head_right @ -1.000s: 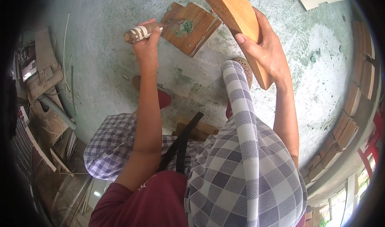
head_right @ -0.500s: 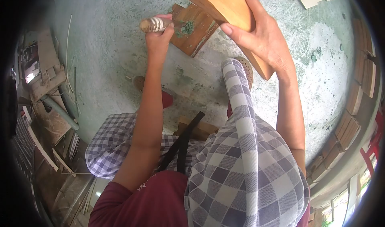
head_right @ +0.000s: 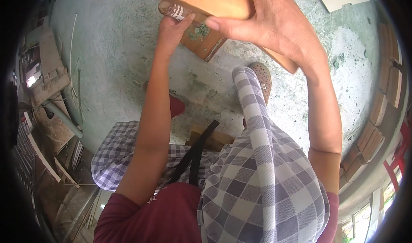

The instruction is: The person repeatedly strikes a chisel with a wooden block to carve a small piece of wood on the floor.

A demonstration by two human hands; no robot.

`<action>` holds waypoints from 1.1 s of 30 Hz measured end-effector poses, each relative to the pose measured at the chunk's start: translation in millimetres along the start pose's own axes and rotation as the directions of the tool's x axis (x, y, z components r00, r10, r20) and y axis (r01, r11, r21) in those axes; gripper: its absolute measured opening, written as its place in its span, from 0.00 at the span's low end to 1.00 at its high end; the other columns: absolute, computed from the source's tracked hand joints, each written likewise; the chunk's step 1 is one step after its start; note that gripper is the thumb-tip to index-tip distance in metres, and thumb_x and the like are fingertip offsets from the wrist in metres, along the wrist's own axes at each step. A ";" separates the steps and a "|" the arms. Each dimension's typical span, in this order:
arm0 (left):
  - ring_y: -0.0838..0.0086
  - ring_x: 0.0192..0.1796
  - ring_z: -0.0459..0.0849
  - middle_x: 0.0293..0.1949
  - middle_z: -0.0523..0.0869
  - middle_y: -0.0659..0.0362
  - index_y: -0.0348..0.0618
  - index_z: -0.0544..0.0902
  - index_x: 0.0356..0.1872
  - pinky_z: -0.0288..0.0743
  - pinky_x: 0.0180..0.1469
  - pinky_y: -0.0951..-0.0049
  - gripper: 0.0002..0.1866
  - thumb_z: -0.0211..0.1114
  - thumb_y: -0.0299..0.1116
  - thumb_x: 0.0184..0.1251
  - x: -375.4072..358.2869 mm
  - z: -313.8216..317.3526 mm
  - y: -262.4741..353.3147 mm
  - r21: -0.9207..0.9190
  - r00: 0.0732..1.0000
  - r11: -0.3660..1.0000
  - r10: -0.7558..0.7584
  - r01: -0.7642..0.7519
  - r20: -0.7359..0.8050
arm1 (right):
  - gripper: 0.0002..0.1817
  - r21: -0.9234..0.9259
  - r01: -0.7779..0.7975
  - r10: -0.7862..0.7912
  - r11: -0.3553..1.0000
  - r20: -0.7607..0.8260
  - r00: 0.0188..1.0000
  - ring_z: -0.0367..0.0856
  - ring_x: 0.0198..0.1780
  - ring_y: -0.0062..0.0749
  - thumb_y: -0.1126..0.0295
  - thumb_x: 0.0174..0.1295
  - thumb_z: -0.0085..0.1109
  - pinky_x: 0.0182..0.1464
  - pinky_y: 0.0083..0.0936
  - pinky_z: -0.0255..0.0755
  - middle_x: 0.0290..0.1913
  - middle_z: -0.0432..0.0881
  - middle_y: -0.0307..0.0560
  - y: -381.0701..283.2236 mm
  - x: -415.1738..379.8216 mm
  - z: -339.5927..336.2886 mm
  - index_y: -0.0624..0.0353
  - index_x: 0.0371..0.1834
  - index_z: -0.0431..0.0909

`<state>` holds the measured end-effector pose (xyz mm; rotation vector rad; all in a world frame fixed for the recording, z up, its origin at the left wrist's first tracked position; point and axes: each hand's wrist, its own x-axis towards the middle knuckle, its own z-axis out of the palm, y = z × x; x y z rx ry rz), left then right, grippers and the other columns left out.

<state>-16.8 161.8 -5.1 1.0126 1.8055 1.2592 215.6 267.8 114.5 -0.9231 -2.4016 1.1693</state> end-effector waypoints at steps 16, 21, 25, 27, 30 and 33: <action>0.80 0.33 0.76 0.32 0.82 0.63 0.38 0.80 0.39 0.71 0.37 0.74 0.13 0.68 0.35 0.58 13.6 -7.0 -9.0 0.100 0.987 0.992 -0.095 0.082 0.130 | 0.48 0.157 -0.123 0.121 0.980 0.022 0.992 0.84 0.43 0.50 0.44 0.45 0.67 0.54 0.41 0.77 0.41 0.83 0.61 3.7 7.4 38.2 0.51 0.69 0.60; 0.76 0.33 0.76 0.32 0.80 0.62 0.37 0.78 0.38 0.72 0.39 0.74 0.12 0.66 0.33 0.58 1.9 -2.4 9.1 -0.007 0.996 0.999 -0.052 0.052 0.069 | 0.47 0.198 -0.233 0.216 0.952 0.105 0.971 0.79 0.52 0.45 0.41 0.46 0.63 0.56 0.39 0.72 0.51 0.79 0.61 10.1 -3.9 32.1 0.54 0.67 0.63; 0.77 0.41 0.77 0.39 0.79 0.63 0.37 0.75 0.43 0.71 0.46 0.76 0.13 0.64 0.26 0.57 -7.2 11.0 -9.6 -0.236 0.925 0.970 -0.037 -0.057 -0.377 | 0.49 0.389 -0.271 0.308 0.880 -0.035 0.951 0.78 0.54 0.46 0.39 0.46 0.62 0.58 0.38 0.69 0.52 0.77 0.62 24.1 -27.7 38.3 0.60 0.67 0.63; 0.75 0.38 0.77 0.36 0.77 0.60 0.38 0.72 0.38 0.73 0.44 0.73 0.12 0.65 0.23 0.55 -9.8 19.1 -7.4 -0.404 0.732 0.896 -0.149 -0.184 -0.665 | 0.50 0.420 -0.297 0.372 0.858 -0.108 0.922 0.79 0.52 0.47 0.37 0.46 0.61 0.57 0.38 0.72 0.50 0.78 0.64 26.1 -35.7 40.5 0.63 0.66 0.62; 0.74 0.38 0.77 0.36 0.77 0.59 0.38 0.72 0.37 0.74 0.44 0.70 0.11 0.65 0.23 0.56 -16.6 16.4 -4.0 -0.407 0.700 0.882 -0.134 -0.239 -0.701 | 0.50 0.436 -0.352 0.447 0.828 -0.137 0.884 0.79 0.53 0.48 0.36 0.47 0.61 0.57 0.39 0.71 0.50 0.78 0.64 37.1 -47.3 47.6 0.63 0.66 0.63; 0.73 0.37 0.78 0.35 0.77 0.59 0.38 0.72 0.36 0.75 0.45 0.70 0.09 0.64 0.24 0.57 -16.1 15.7 -1.3 -0.412 0.729 0.880 -0.121 -0.234 -0.674 | 0.51 0.421 -0.385 0.473 0.821 -0.125 0.872 0.78 0.54 0.49 0.35 0.47 0.61 0.57 0.41 0.71 0.51 0.77 0.65 41.9 -52.4 47.4 0.63 0.66 0.63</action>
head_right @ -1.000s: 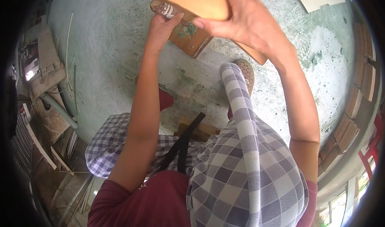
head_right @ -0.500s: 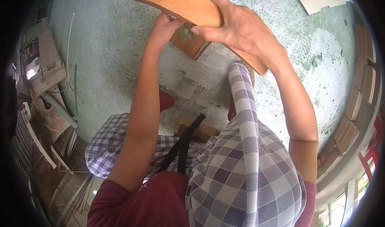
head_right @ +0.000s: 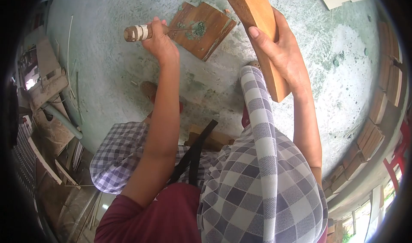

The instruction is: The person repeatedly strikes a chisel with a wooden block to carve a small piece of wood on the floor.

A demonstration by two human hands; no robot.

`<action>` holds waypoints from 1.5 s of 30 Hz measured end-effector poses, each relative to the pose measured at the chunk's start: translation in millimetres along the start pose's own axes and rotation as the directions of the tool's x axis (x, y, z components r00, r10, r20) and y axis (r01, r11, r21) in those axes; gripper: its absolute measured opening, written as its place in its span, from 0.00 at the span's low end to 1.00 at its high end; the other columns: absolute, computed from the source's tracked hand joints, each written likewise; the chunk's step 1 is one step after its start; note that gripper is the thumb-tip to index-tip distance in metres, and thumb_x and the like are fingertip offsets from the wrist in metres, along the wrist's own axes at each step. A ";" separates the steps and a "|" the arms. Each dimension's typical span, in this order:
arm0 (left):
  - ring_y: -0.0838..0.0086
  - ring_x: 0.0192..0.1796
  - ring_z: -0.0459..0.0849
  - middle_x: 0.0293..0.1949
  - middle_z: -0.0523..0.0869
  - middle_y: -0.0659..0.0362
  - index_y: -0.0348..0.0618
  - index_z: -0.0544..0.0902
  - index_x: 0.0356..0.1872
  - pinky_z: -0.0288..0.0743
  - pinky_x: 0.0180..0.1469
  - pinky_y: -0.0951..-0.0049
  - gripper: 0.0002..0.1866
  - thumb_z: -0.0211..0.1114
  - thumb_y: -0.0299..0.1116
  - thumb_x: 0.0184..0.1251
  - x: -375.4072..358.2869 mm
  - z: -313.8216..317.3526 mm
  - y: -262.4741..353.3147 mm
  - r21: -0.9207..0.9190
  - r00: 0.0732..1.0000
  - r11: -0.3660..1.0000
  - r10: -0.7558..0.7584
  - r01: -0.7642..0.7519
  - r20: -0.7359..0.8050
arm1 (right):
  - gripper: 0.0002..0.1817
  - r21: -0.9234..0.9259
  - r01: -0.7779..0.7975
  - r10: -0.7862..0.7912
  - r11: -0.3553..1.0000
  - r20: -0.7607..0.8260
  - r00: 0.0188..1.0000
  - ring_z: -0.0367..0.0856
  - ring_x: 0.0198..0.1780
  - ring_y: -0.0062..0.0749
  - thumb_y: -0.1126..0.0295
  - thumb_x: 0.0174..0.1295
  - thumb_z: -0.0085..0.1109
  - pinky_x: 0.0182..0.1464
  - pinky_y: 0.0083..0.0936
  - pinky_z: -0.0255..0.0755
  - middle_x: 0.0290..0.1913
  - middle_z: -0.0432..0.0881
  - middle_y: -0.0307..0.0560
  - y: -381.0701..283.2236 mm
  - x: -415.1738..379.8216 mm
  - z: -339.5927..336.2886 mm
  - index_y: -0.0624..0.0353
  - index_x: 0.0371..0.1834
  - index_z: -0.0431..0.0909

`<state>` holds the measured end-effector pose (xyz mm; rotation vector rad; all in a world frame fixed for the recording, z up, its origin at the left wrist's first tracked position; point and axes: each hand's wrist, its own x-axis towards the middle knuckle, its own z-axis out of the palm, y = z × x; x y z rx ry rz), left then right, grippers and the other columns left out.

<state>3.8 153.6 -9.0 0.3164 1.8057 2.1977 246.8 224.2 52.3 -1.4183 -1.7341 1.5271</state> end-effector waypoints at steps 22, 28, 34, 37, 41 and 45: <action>0.74 0.33 0.82 0.30 0.82 0.57 0.37 0.72 0.35 0.77 0.41 0.72 0.07 0.62 0.22 0.58 1.8 22.9 -2.1 0.170 0.946 0.979 0.050 -0.109 0.322 | 0.50 -0.003 0.004 -0.004 1.000 0.054 0.999 0.78 0.55 0.50 0.34 0.45 0.62 0.60 0.44 0.70 0.51 0.78 0.63 11.6 -0.5 8.9 0.58 0.66 0.64; 0.78 0.31 0.80 0.29 0.81 0.60 0.38 0.74 0.31 0.75 0.38 0.76 0.06 0.64 0.24 0.56 3.9 30.6 -14.8 0.172 0.936 0.972 0.094 -0.160 0.340 | 0.51 0.032 -0.002 0.001 0.999 0.037 0.999 0.79 0.54 0.50 0.34 0.43 0.62 0.59 0.44 0.71 0.51 0.78 0.63 10.6 1.8 10.4 0.58 0.66 0.64; 0.80 0.31 0.79 0.28 0.82 0.61 0.38 0.76 0.30 0.74 0.37 0.78 0.05 0.65 0.23 0.55 5.6 31.5 -18.0 0.220 0.902 0.952 0.106 -0.214 0.419 | 0.51 0.007 0.009 -0.009 1.000 0.036 0.999 0.79 0.53 0.50 0.34 0.43 0.62 0.59 0.43 0.70 0.50 0.79 0.63 5.0 -1.3 10.9 0.57 0.66 0.64; 0.82 0.30 0.78 0.28 0.81 0.63 0.39 0.76 0.29 0.73 0.35 0.79 0.06 0.66 0.24 0.54 6.9 33.4 -21.3 0.259 0.879 0.929 0.122 -0.264 0.460 | 0.51 -0.028 0.088 -0.088 0.996 -0.003 0.996 0.79 0.53 0.49 0.35 0.43 0.63 0.58 0.41 0.72 0.50 0.79 0.62 -12.4 -1.7 7.8 0.56 0.67 0.63; 0.82 0.31 0.79 0.29 0.82 0.63 0.38 0.77 0.31 0.73 0.36 0.78 0.06 0.66 0.25 0.55 6.7 33.9 -21.7 0.326 0.880 0.916 0.058 -0.234 0.471 | 0.50 0.055 0.199 -0.198 0.978 -0.030 0.980 0.76 0.56 0.48 0.43 0.44 0.67 0.58 0.39 0.70 0.53 0.76 0.62 -41.2 -3.3 9.9 0.56 0.69 0.60; 0.80 0.34 0.81 0.33 0.84 0.61 0.35 0.80 0.36 0.74 0.38 0.78 0.07 0.66 0.25 0.56 -1.4 37.4 -11.7 0.224 0.881 0.952 0.085 -0.210 0.466 | 0.44 -0.222 0.273 -0.231 0.936 0.197 0.953 0.84 0.47 0.47 0.49 0.45 0.71 0.54 0.39 0.76 0.44 0.84 0.54 -30.5 8.3 13.8 0.48 0.66 0.63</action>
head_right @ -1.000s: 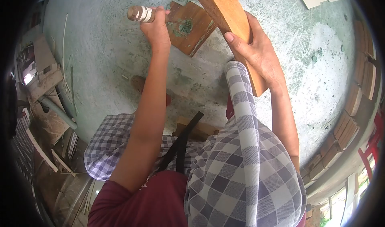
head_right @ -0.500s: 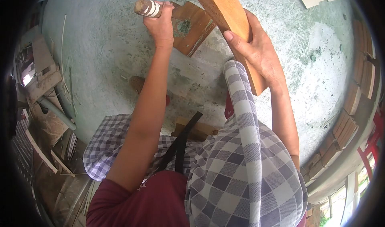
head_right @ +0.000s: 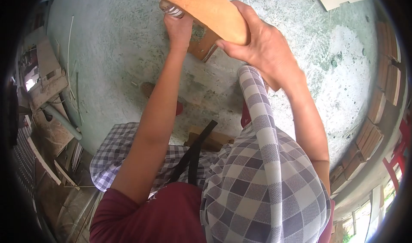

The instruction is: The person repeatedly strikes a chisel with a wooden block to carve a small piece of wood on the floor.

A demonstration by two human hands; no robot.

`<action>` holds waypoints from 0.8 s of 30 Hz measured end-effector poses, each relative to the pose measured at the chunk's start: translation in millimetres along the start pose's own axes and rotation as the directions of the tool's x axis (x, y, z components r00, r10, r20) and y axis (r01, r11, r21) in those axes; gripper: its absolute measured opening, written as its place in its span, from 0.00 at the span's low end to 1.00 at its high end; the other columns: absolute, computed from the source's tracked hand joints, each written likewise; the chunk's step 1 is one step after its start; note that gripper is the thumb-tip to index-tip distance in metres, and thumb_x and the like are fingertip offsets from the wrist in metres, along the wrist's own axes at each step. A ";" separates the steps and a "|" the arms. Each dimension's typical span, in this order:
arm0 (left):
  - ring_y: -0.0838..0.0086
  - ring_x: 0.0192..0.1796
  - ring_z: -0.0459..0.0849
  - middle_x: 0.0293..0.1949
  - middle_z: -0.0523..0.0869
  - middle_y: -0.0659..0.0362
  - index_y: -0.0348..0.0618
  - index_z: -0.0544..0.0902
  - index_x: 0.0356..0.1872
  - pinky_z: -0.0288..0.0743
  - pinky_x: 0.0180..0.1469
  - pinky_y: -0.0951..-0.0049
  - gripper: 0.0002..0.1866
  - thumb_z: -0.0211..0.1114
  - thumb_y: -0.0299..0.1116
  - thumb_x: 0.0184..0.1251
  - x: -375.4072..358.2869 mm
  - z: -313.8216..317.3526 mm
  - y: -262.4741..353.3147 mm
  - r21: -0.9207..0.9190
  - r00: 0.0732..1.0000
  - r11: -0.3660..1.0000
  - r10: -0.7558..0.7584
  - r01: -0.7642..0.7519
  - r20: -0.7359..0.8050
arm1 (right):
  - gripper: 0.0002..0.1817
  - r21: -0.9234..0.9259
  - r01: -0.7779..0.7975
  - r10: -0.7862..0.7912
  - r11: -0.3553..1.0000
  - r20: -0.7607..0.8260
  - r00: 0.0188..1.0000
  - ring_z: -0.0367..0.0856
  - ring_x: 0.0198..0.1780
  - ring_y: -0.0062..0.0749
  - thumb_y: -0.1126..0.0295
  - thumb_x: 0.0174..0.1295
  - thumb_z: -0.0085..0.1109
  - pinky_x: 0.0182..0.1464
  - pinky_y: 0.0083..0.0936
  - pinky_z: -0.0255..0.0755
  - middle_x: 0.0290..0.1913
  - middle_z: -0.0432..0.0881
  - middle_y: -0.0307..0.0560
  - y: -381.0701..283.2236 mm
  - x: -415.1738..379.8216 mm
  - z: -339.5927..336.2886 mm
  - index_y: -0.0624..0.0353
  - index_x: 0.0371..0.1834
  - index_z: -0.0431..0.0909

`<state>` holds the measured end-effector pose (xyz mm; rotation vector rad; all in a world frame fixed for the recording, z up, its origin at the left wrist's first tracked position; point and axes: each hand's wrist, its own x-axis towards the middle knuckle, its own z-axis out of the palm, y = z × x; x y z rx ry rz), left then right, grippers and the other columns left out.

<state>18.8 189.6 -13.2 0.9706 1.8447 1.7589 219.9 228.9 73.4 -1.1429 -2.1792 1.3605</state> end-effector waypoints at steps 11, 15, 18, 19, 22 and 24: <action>0.73 0.33 0.83 0.31 0.84 0.55 0.36 0.76 0.38 0.76 0.39 0.70 0.16 0.71 0.31 0.50 12.6 10.2 -16.4 0.166 0.977 0.985 0.004 -0.040 0.211 | 0.43 -0.011 0.075 -0.076 0.997 -0.170 0.982 0.84 0.44 0.47 0.50 0.47 0.70 0.50 0.36 0.78 0.43 0.83 0.59 -6.2 1.3 -10.5 0.53 0.66 0.63; 0.63 0.35 0.86 0.33 0.85 0.48 0.35 0.76 0.39 0.78 0.39 0.64 0.18 0.71 0.32 0.49 10.0 19.3 -0.4 0.246 0.976 0.966 0.025 -0.079 0.217 | 0.42 -0.021 -0.035 0.031 0.999 -0.136 0.990 0.84 0.47 0.48 0.50 0.48 0.69 0.52 0.38 0.78 0.45 0.82 0.60 3.6 -3.1 -15.1 0.51 0.66 0.63; 0.65 0.32 0.85 0.31 0.85 0.49 0.35 0.76 0.37 0.78 0.38 0.65 0.18 0.72 0.32 0.48 4.3 22.0 -4.6 0.317 0.977 0.946 0.002 -0.071 0.214 | 0.50 0.227 -0.060 0.121 0.972 -0.265 0.957 0.79 0.50 0.43 0.47 0.45 0.69 0.53 0.31 0.73 0.52 0.78 0.59 -9.9 -15.0 -21.5 0.58 0.69 0.59; 0.64 0.32 0.85 0.31 0.84 0.49 0.35 0.76 0.37 0.78 0.37 0.65 0.18 0.71 0.32 0.48 2.4 24.1 -6.0 0.284 0.976 0.955 0.016 -0.078 0.216 | 0.46 0.191 0.006 0.061 0.982 -0.344 0.937 0.80 0.51 0.46 0.49 0.47 0.69 0.55 0.34 0.74 0.50 0.79 0.60 -7.4 -15.9 -18.6 0.55 0.68 0.60; 0.62 0.31 0.84 0.30 0.84 0.50 0.35 0.75 0.36 0.77 0.37 0.63 0.17 0.70 0.31 0.47 1.5 32.8 -2.3 0.265 0.976 0.961 0.024 -0.082 0.214 | 0.44 0.171 -0.112 0.154 0.979 -0.258 0.954 0.79 0.55 0.47 0.52 0.48 0.68 0.57 0.36 0.74 0.51 0.80 0.62 15.9 -17.3 -1.6 0.52 0.68 0.60; 0.60 0.31 0.83 0.29 0.83 0.50 0.36 0.75 0.37 0.77 0.37 0.62 0.17 0.70 0.30 0.45 -1.4 39.3 -2.4 0.375 0.978 0.926 -0.044 -0.037 0.206 | 0.45 0.107 -0.198 0.210 0.974 -0.120 0.970 0.80 0.53 0.48 0.51 0.48 0.68 0.57 0.36 0.74 0.52 0.79 0.63 20.7 -18.6 -13.0 0.51 0.69 0.58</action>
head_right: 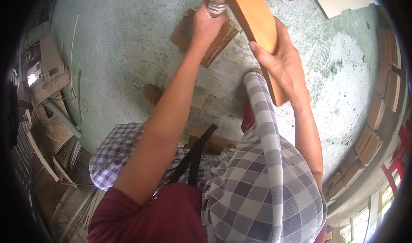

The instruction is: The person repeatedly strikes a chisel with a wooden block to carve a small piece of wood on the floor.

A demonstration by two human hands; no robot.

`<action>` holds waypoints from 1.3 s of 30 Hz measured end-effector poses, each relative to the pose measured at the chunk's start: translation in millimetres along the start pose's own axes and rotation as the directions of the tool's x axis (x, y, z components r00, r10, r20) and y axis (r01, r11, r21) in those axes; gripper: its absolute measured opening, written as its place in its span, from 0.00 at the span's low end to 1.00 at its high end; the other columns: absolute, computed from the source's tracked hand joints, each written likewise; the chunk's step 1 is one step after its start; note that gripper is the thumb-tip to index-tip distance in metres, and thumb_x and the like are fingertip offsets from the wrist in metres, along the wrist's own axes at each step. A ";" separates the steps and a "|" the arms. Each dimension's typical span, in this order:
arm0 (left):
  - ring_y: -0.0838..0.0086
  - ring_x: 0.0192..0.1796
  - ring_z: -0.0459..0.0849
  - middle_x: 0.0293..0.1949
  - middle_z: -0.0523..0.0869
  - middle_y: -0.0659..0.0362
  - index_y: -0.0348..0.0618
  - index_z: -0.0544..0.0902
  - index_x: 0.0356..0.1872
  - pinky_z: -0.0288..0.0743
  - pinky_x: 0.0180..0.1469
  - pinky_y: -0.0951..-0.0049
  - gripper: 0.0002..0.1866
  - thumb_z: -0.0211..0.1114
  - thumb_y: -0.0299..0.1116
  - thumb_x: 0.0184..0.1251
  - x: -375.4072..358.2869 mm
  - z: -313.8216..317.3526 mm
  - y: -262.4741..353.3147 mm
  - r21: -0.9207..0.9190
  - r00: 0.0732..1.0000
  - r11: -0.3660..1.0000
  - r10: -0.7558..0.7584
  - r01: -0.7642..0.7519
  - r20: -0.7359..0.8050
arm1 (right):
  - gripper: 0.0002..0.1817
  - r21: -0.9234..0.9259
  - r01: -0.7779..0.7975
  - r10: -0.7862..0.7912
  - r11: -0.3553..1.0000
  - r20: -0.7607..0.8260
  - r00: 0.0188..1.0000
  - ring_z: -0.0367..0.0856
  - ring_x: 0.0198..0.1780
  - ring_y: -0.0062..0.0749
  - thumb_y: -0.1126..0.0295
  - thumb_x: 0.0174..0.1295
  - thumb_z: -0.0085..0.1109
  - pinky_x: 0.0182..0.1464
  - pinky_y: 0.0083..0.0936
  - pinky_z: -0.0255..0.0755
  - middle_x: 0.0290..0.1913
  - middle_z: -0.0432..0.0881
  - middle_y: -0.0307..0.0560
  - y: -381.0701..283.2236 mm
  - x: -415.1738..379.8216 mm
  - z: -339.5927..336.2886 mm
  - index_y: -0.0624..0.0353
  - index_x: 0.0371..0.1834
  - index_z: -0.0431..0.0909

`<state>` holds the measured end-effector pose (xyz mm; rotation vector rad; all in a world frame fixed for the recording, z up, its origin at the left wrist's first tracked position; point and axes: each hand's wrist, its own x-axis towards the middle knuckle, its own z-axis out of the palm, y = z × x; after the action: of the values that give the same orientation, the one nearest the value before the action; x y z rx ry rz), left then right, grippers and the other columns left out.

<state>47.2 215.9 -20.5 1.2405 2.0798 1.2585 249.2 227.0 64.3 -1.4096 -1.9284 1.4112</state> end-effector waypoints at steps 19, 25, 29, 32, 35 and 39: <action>0.53 0.37 0.82 0.35 0.83 0.47 0.39 0.77 0.41 0.76 0.41 0.60 0.19 0.70 0.30 0.45 -33.9 14.3 -14.2 0.283 0.985 0.945 0.137 -0.163 0.107 | 0.46 0.061 -0.220 0.226 0.973 -0.121 0.966 0.82 0.47 0.49 0.43 0.48 0.64 0.52 0.38 0.74 0.48 0.80 0.63 30.9 -22.8 4.7 0.53 0.69 0.60; 0.80 0.33 0.78 0.33 0.81 0.63 0.42 0.77 0.38 0.73 0.38 0.75 0.12 0.70 0.29 0.54 -17.1 -56.9 -14.6 -0.203 0.946 0.943 -0.294 0.264 -0.134 | 0.47 -0.060 -0.232 0.224 0.971 -0.119 0.967 0.82 0.47 0.50 0.41 0.48 0.63 0.53 0.39 0.75 0.48 0.80 0.63 42.3 -22.0 -4.7 0.52 0.69 0.59; 0.79 0.37 0.78 0.36 0.81 0.62 0.40 0.77 0.41 0.73 0.41 0.75 0.14 0.71 0.28 0.55 -24.5 -106.4 -13.6 -0.209 0.922 0.920 -0.364 0.333 -0.134 | 0.47 -0.016 -0.268 0.265 0.963 -0.109 0.958 0.83 0.46 0.50 0.40 0.47 0.63 0.52 0.40 0.76 0.47 0.81 0.63 36.9 -21.5 -2.5 0.51 0.69 0.59; 0.79 0.38 0.78 0.37 0.81 0.61 0.40 0.76 0.44 0.74 0.42 0.76 0.16 0.71 0.27 0.56 -36.3 -116.5 -17.2 -0.344 0.925 0.884 -0.368 0.316 -0.097 | 0.47 -0.056 -0.238 0.229 0.970 -0.128 0.965 0.84 0.44 0.50 0.39 0.47 0.63 0.51 0.41 0.77 0.45 0.81 0.63 40.8 -20.4 0.7 0.51 0.69 0.60; 0.79 0.39 0.78 0.38 0.80 0.61 0.39 0.75 0.45 0.74 0.44 0.77 0.17 0.71 0.25 0.57 -47.3 -111.9 -14.4 -0.349 0.934 0.888 -0.347 0.298 -0.084 | 0.47 -0.061 -0.238 0.230 0.969 -0.111 0.967 0.84 0.44 0.50 0.40 0.47 0.63 0.51 0.41 0.77 0.44 0.82 0.63 37.8 -21.0 3.6 0.50 0.69 0.60; 0.81 0.38 0.77 0.36 0.79 0.64 0.40 0.75 0.42 0.72 0.41 0.78 0.15 0.71 0.29 0.58 -48.2 -105.2 -22.0 -0.376 0.941 0.897 -0.306 0.232 -0.149 | 0.47 -0.052 -0.244 0.239 0.968 -0.080 0.968 0.84 0.45 0.50 0.39 0.48 0.63 0.52 0.41 0.76 0.46 0.81 0.64 34.9 -18.4 5.7 0.51 0.69 0.59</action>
<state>-12.7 119.0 9.6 0.6607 1.9573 1.5895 270.4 208.2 36.3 -1.7504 -1.8171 1.3909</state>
